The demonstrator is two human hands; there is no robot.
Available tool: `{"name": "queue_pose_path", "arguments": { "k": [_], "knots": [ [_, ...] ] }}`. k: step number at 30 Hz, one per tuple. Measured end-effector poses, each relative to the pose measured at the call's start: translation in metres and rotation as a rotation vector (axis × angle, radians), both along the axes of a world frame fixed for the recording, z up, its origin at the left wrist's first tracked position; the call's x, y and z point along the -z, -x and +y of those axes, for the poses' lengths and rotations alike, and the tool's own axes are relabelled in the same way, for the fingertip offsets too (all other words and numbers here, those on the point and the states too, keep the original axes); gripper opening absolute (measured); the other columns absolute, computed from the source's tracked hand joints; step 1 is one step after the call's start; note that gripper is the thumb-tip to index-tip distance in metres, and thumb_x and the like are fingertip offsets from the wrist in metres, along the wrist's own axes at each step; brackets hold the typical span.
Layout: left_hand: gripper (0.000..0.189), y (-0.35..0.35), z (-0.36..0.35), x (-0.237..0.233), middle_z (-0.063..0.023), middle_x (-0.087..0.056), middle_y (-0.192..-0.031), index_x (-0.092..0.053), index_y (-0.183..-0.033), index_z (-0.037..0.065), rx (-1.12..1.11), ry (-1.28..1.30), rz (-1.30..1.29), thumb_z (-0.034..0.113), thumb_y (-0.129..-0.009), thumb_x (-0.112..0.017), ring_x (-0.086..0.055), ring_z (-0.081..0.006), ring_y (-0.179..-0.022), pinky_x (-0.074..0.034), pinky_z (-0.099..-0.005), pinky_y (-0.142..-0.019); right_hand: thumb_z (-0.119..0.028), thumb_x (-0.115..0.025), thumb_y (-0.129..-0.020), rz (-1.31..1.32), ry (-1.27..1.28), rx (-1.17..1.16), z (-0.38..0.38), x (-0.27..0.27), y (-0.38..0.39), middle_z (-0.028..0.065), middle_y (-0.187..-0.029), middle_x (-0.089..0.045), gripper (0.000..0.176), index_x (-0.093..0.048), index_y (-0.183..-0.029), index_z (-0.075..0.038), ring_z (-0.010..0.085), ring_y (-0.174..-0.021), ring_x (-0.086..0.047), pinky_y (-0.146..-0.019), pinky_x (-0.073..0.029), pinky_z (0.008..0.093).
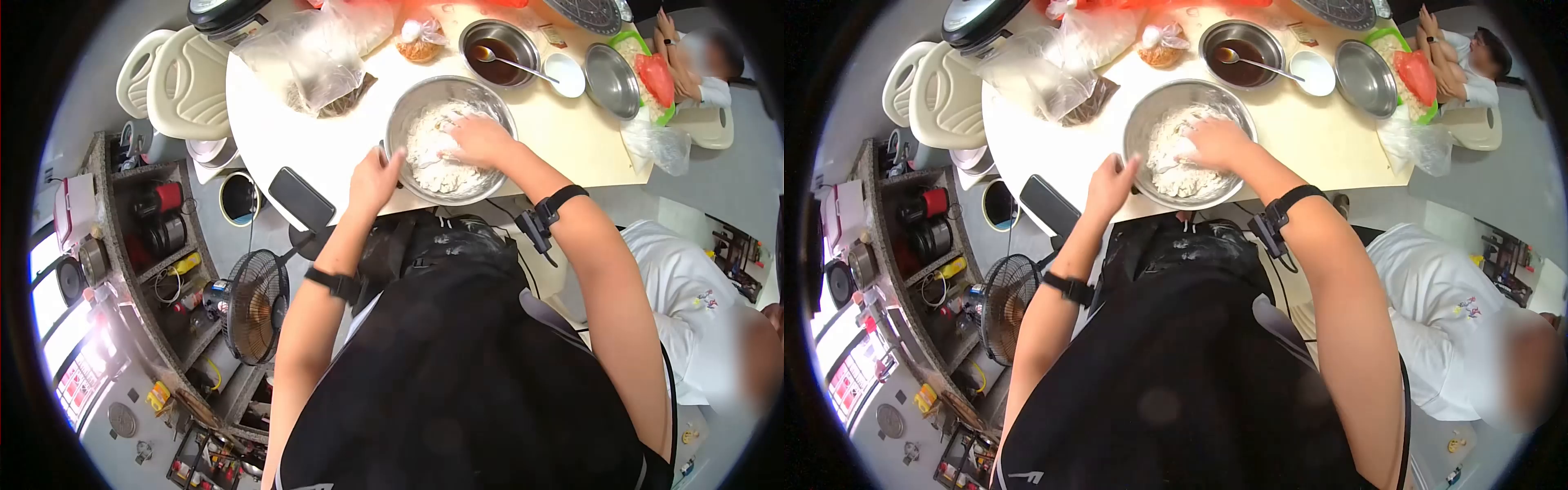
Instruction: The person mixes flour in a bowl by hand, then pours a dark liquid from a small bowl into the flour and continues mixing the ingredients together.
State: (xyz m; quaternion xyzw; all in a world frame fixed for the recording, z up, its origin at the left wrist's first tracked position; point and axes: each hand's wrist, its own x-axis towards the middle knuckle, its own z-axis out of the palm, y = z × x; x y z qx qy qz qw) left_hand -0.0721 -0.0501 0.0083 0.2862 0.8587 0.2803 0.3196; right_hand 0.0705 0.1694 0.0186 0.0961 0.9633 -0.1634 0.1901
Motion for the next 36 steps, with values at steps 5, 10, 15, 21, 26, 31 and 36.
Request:
{"name": "queue_pose_path", "arguments": {
  "k": [5, 10, 15, 21, 26, 31, 36],
  "knots": [
    [0.045, 0.001, 0.032, 0.021, -0.0335, -0.068, -0.095, -0.065, -0.105, -0.007, -0.119, -0.258, 0.140, 0.037, -0.103, -0.059, -0.066, -0.0503, -0.090, -0.050, -0.0517, -0.080, -0.060, -0.048, -0.102, -0.165, -0.009, 0.259, -0.012, -0.008, -0.005, 0.0206, -0.119, -0.073, 0.064, -0.075, -0.118, -0.004, 0.0373, -0.116, -0.067, -0.100, -0.052, 0.0475],
    [0.036, -0.017, 0.023, 0.027, -0.0348, -0.067, -0.087, -0.061, -0.094, -0.005, -0.181, -0.309, 0.152, 0.030, -0.103, -0.057, -0.064, -0.0555, -0.085, -0.050, -0.0564, -0.077, -0.057, -0.041, -0.106, -0.195, 0.088, 0.395, -0.014, 0.015, -0.005, 0.0232, -0.124, -0.071, 0.065, -0.075, -0.115, -0.002, 0.0417, -0.117, -0.067, -0.101, -0.051, 0.0494],
    [0.035, -0.014, 0.017, 0.044, -0.0267, -0.072, -0.090, -0.063, -0.108, -0.007, -0.123, -0.189, -0.274, 0.025, -0.104, -0.052, -0.074, -0.0400, -0.079, -0.061, -0.0460, -0.069, -0.054, -0.037, -0.107, -0.124, 0.186, 0.750, -0.006, 0.042, -0.015, 0.0269, -0.125, -0.070, 0.066, -0.072, -0.117, 0.001, 0.0447, -0.120, -0.065, -0.103, -0.050, 0.0503],
    [0.037, -0.018, 0.014, 0.011, -0.0208, -0.074, -0.095, -0.062, -0.119, -0.009, -0.148, -0.070, -0.790, 0.022, -0.104, -0.049, -0.077, -0.0285, -0.074, -0.068, -0.0380, -0.063, -0.042, -0.048, -0.103, 0.089, 0.517, 0.800, 0.004, 0.050, -0.019, 0.0277, -0.116, -0.070, 0.048, -0.072, -0.110, -0.001, 0.0439, -0.110, -0.067, -0.096, -0.051, 0.0489],
    [0.036, -0.016, 0.015, 0.005, -0.0199, -0.074, -0.094, -0.063, -0.118, -0.008, -0.131, -0.043, -0.814, 0.022, -0.103, -0.050, -0.076, -0.0269, -0.072, -0.067, -0.0364, -0.063, -0.034, -0.058, -0.097, 0.051, 0.410, 0.520, -0.014, 0.009, -0.014, 0.0241, -0.105, -0.072, 0.038, -0.072, -0.095, 0.001, 0.0432, -0.099, -0.068, -0.087, -0.053, 0.0500],
    [0.034, -0.020, 0.015, 0.012, -0.0163, -0.074, -0.088, -0.067, -0.112, -0.009, -0.214, -0.137, -0.859, 0.020, -0.100, -0.052, -0.075, -0.0242, -0.068, -0.065, -0.0345, -0.059, -0.029, -0.059, -0.094, 0.078, 0.265, 0.468, -0.046, -0.008, -0.017, 0.0244, -0.107, -0.071, 0.033, -0.069, -0.108, -0.001, 0.0419, -0.105, -0.067, -0.091, -0.053, 0.0510],
    [0.031, -0.031, 0.019, 0.021, -0.0137, -0.072, -0.077, -0.070, -0.097, -0.008, -0.236, -0.298, -0.680, 0.019, -0.097, -0.056, -0.072, -0.0233, -0.066, -0.059, -0.0367, -0.057, -0.025, -0.062, -0.087, 0.327, -0.090, 0.422, -0.081, 0.014, -0.038, 0.0193, -0.121, -0.068, 0.035, -0.068, -0.115, -0.005, 0.0398, -0.120, -0.059, -0.092, -0.052, 0.0520]
  ]
}}
